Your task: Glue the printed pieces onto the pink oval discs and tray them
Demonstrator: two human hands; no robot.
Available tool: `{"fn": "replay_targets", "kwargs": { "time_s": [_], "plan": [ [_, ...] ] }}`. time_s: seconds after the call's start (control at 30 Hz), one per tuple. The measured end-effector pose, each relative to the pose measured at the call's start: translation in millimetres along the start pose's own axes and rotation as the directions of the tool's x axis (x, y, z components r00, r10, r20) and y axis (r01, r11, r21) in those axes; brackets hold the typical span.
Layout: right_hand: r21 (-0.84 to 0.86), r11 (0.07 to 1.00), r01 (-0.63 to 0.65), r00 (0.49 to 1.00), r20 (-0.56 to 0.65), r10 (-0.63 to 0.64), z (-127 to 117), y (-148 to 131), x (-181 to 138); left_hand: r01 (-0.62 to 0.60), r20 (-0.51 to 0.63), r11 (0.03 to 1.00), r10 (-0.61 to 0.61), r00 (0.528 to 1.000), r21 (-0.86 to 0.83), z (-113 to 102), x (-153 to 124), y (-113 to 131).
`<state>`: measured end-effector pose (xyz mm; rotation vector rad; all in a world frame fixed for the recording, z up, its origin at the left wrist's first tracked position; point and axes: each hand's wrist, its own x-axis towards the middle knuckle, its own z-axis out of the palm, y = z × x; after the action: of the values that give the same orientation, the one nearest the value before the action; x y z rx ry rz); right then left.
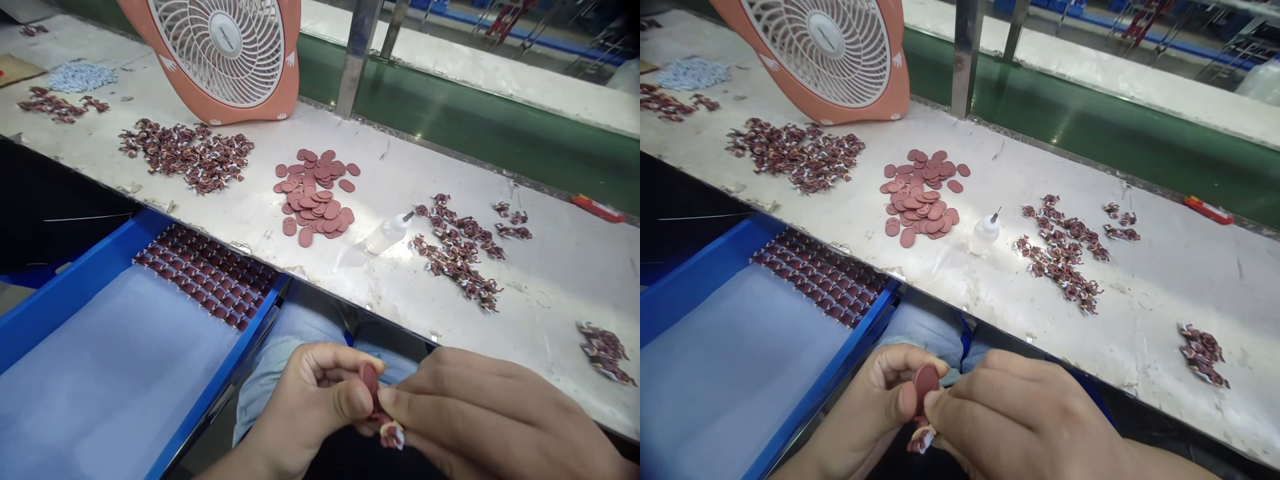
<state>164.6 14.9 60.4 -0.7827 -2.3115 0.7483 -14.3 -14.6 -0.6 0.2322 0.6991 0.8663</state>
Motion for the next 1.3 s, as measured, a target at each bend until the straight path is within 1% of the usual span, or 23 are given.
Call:
{"fn": "replay_targets", "kwargs": {
  "time_s": [0.17,0.27,0.37,0.57,0.7,0.83,0.9,1.07,1.3],
  "plan": [
    [0.085,0.991,-0.099,0.986,0.144,0.086,-6.9,6.8,8.2,-0.017,-0.075,1.0,0.017,0.997,0.003,1.7,1.8,1.6],
    [0.119,0.982,-0.146,0.979,0.157,0.127,-8.0,9.4,10.8,-0.013,-0.107,1.0,0.013,0.994,-0.002,-0.4,4.9,1.3],
    [0.144,0.973,-0.179,0.974,0.166,0.154,-6.7,10.8,12.3,-0.012,-0.112,1.0,0.011,0.994,-0.003,-1.7,6.1,1.4],
    [0.131,0.975,-0.18,0.969,0.196,0.152,-6.7,11.9,16.6,-0.02,-0.116,1.0,0.023,0.993,0.022,1.1,4.6,4.6],
    [0.143,0.976,-0.164,0.972,0.19,0.136,-6.9,12.8,20.7,-0.013,-0.091,1.0,0.013,0.996,0.008,-2.5,7.5,5.7],
    [0.113,0.975,-0.192,0.965,0.204,0.166,-7.7,12.2,20.9,0.014,0.008,1.0,-0.014,1.0,-0.006,-13.2,12.3,6.0],
    [0.099,0.976,-0.194,0.966,0.193,0.173,-9.0,11.6,20.2,0.028,0.045,0.999,-0.026,0.999,-0.041,-17.7,13.4,7.0],
    [0.095,0.983,-0.16,0.986,0.072,0.154,-10.1,12.7,23.7,0.064,0.032,0.989,-0.06,0.998,-0.134,-20.5,12.7,11.8],
    [0.138,0.983,-0.118,0.991,0.073,0.108,-4.5,14.0,29.7,0.058,0.057,0.983,-0.049,0.997,-0.175,-18.2,13.6,11.8]
  ]
}}
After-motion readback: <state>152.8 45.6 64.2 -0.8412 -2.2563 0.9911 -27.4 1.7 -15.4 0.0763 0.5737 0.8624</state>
